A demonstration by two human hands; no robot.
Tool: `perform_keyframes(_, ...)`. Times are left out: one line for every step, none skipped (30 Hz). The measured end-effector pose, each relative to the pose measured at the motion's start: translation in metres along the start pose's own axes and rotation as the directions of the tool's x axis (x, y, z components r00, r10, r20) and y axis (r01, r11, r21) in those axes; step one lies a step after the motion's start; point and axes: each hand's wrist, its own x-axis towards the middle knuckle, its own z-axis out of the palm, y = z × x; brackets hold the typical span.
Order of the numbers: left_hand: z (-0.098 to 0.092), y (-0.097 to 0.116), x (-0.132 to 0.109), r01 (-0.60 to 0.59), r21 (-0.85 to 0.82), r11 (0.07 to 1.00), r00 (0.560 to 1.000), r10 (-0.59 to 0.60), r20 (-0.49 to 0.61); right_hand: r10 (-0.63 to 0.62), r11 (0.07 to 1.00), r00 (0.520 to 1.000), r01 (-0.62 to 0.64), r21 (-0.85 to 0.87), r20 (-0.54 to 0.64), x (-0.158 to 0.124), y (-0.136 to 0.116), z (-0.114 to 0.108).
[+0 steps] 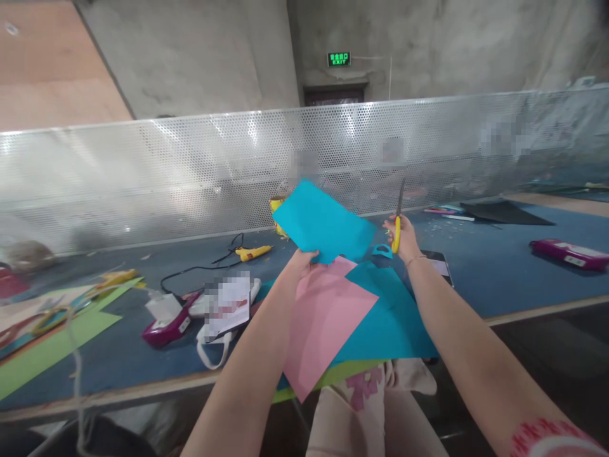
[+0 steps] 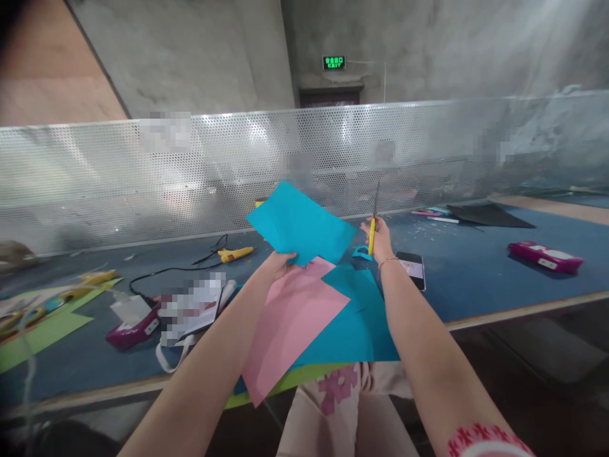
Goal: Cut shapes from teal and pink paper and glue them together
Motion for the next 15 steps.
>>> perform_keyframes(0.002, 0.000, 0.001, -0.003, -0.032, 0.999, 1.000, 0.002, -0.031, 0.039, 0.998, 0.998, -0.041, 0.041, 0.044, -0.001, -0.002, 0.002)
perform_keyframes(0.004, -0.001, 0.003, -0.005, -0.053, 0.999, 0.998, 0.001, -0.069, 0.087, 0.992, 0.990, -0.096, 0.078, 0.111, -0.004, -0.004, 0.005)
perform_keyframes(0.006, -0.001, 0.004, -0.009, -0.067, 0.998, 0.994, 0.001, -0.111, 0.141, 0.981, 0.970, -0.163, 0.102, 0.196, -0.008, -0.006, 0.009)
perform_keyframes(0.007, -0.002, 0.006, -0.015, -0.079, 0.997, 0.989, 0.003, -0.151, 0.199, 0.966, 0.935, -0.237, 0.102, 0.294, -0.013, -0.008, 0.013)
perform_keyframes(0.008, -0.002, 0.007, -0.029, -0.090, 0.996, 0.982, 0.011, -0.189, 0.257, 0.948, 0.881, -0.310, 0.074, 0.398, -0.019, -0.010, 0.017)
perform_keyframes(0.009, -0.002, 0.009, -0.050, -0.101, 0.994, 0.974, 0.026, -0.225, 0.316, 0.928, 0.813, -0.372, 0.019, 0.489, -0.026, -0.012, 0.022)
perform_keyframes(0.010, -0.003, 0.010, -0.075, -0.113, 0.991, 0.963, 0.043, -0.264, 0.376, 0.907, 0.734, -0.416, -0.063, 0.566, -0.033, -0.012, 0.027)
perform_keyframes(0.011, -0.003, 0.011, -0.106, -0.122, 0.987, 0.951, 0.065, -0.302, 0.417, 0.894, 0.667, -0.425, -0.144, 0.617, -0.041, -0.013, 0.032)
perform_keyframes(0.012, -0.003, 0.012, -0.140, -0.128, 0.982, 0.938, 0.091, -0.334, 0.458, 0.879, 0.602, -0.419, -0.229, 0.654, -0.047, -0.013, 0.037)
perform_keyframes(0.013, -0.002, 0.012, -0.178, -0.134, 0.975, 0.926, 0.119, -0.359, 0.504, 0.856, 0.557, -0.426, -0.294, 0.660, -0.052, -0.013, 0.042)
perform_keyframes(0.014, -0.002, 0.012, -0.216, -0.146, 0.966, 0.914, 0.147, -0.377, 0.529, 0.840, 0.535, -0.439, -0.318, 0.659, -0.055, -0.012, 0.046)
perform_keyframes(0.016, 0.000, 0.012, -0.254, -0.165, 0.953, 0.904, 0.173, -0.390, 0.553, 0.823, 0.509, -0.456, -0.338, 0.659, -0.057, -0.012, 0.049)
perform_keyframes(0.018, 0.001, 0.011, -0.291, -0.193, 0.937, 0.896, 0.196, -0.399, 0.571, 0.808, 0.489, -0.476, -0.347, 0.660, -0.058, -0.011, 0.052)
perform_keyframes(0.019, 0.003, 0.010, -0.324, -0.227, 0.918, 0.889, 0.213, -0.405, 0.582, 0.797, 0.479, -0.495, -0.346, 0.657, -0.058, -0.011, 0.054)
perform_keyframes(0.021, 0.005, 0.008, -0.353, -0.262, 0.898, 0.884, 0.229, -0.408, 0.593, 0.787, 0.473, -0.510, -0.346, 0.652, -0.057, -0.011, 0.056)
